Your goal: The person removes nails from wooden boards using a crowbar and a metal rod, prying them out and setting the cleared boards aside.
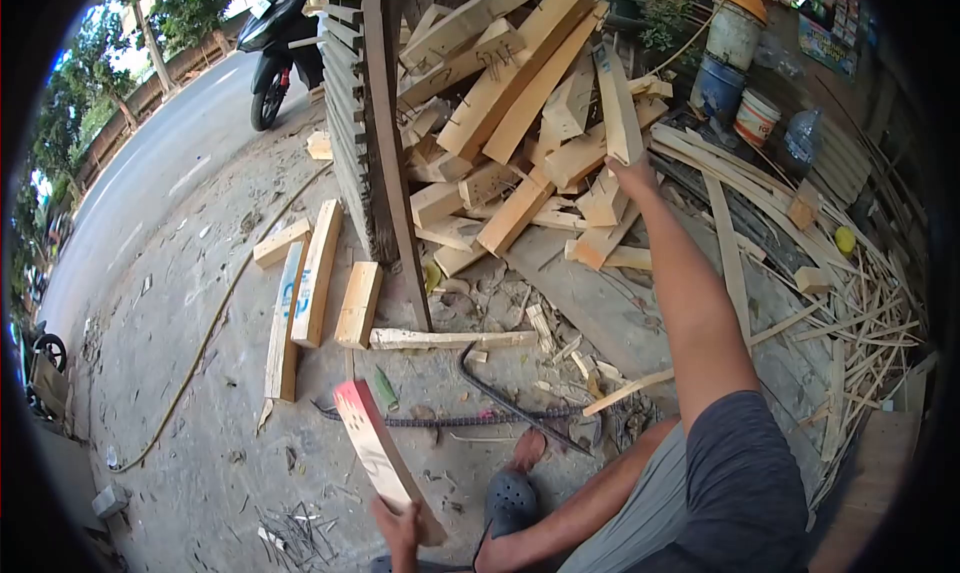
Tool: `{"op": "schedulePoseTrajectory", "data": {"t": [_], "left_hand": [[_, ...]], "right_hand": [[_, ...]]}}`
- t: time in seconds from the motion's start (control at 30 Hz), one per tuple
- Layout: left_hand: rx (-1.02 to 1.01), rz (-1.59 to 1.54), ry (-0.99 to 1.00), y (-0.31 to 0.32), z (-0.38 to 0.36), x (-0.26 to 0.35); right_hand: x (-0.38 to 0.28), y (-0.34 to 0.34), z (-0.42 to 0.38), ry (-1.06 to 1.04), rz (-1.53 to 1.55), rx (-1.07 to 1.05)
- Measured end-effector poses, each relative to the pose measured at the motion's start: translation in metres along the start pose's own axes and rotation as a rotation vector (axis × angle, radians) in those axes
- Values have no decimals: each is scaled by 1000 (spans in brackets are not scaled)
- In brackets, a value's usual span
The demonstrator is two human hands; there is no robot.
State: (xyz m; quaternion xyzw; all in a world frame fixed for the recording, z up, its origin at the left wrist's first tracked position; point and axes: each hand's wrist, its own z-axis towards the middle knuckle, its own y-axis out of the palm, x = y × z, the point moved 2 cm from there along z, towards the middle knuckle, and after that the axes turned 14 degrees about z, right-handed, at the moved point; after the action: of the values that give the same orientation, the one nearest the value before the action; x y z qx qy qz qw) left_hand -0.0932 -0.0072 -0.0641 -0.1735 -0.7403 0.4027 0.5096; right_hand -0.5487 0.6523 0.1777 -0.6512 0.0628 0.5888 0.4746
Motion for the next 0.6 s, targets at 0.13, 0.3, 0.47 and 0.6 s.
{"op": "schedulePoseTrajectory", "data": {"t": [0.13,0.3,0.47,0.6], "left_hand": [[260,254,250,-75,150,89],[689,102,464,-186,186,253],[438,106,715,-152,100,273],[-89,136,825,-58,43,191]], "right_hand": [[-6,-8,-24,-45,242,-99],[-5,-56,-59,-65,785,-217],[-5,-94,-67,-2,601,-61],[2,-42,-39,-9,545,-59]]}}
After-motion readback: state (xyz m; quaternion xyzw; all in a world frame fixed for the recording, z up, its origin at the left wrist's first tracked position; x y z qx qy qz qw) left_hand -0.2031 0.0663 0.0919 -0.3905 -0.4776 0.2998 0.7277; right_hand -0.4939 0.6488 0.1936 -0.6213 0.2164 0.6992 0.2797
